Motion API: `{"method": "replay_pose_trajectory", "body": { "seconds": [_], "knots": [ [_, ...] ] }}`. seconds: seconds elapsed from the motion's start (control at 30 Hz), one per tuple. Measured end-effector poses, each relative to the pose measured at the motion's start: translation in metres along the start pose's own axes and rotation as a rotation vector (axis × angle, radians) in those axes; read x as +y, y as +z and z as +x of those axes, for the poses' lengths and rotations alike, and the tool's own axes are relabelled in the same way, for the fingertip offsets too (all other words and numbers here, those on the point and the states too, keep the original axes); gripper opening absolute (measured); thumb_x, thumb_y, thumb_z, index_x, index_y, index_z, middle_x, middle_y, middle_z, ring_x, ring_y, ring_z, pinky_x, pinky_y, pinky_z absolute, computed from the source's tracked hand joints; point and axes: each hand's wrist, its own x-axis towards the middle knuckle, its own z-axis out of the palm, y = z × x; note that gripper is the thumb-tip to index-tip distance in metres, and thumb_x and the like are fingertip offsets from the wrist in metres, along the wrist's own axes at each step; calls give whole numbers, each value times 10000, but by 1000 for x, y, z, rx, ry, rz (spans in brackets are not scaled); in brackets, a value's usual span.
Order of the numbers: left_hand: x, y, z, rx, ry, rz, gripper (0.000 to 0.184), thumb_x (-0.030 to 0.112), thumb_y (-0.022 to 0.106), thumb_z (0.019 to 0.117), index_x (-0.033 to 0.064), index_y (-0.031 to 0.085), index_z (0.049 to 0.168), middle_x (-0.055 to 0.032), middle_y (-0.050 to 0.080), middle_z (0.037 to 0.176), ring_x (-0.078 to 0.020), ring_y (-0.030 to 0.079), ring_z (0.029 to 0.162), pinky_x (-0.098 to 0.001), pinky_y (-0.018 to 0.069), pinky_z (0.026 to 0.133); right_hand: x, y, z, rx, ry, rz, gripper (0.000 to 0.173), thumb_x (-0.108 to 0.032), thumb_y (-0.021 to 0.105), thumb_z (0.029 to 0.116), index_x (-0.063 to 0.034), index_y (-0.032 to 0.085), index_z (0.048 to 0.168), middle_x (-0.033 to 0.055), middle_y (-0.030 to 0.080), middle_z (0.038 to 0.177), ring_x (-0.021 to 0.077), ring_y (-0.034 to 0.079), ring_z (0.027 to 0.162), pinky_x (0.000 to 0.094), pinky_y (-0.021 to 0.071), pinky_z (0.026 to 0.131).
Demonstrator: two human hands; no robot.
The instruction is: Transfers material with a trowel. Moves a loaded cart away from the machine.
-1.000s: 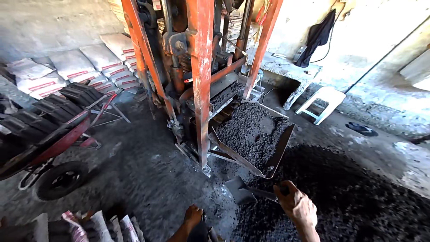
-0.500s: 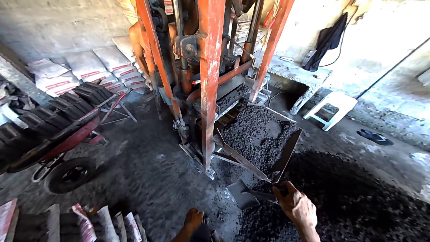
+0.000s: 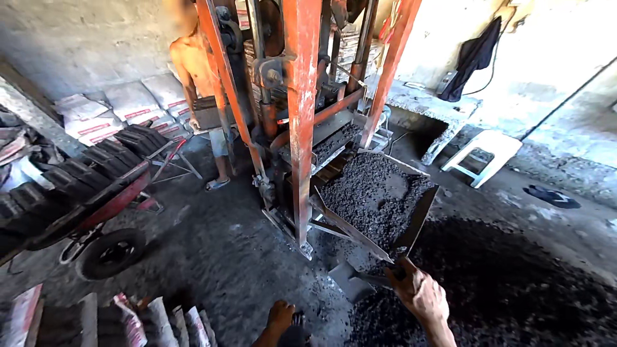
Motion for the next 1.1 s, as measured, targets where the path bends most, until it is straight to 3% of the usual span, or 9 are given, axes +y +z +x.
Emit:
{"method": "replay_pose_trajectory", "body": {
  "seconds": [0.5, 0.7, 0.87, 1.1],
  "knots": [
    [-17, 7, -16, 16, -17, 10, 502, 418, 565, 1036, -5, 638, 1297, -222, 689, 1223, -343, 688, 1117, -529, 545, 992, -2, 0, -1, -19, -64, 16, 470, -637, 649, 844, -273, 724, 1131, 105, 757, 865, 362, 728, 784, 610, 543, 636],
    [-11, 1, -16, 20, -6, 19, 502, 419, 557, 1037, -10, 645, 1281, -220, 691, 1211, -344, 687, 1107, -527, 543, 989, -7, 0, -3, -9, -79, 25, 457, -620, 654, 842, -267, 731, 1122, 105, 759, 870, 356, 729, 786, 613, 540, 641],
    [-2, -6, -15, 16, 2, 9, 528, 428, 534, 1044, -3, 612, 1338, -224, 683, 1236, -348, 688, 1113, -533, 546, 991, -10, 4, -2, -6, -89, 18, 459, -622, 655, 844, -260, 726, 1116, 116, 755, 873, 368, 725, 784, 619, 540, 635],
    [-2, -9, -12, 13, 14, 0, 501, 416, 545, 1043, -4, 632, 1300, -222, 685, 1219, -337, 696, 1087, -525, 555, 972, -23, 3, -5, -30, -102, 3, 472, -619, 653, 856, -256, 720, 1150, 130, 757, 890, 378, 726, 793, 620, 542, 644]
  ]
}}
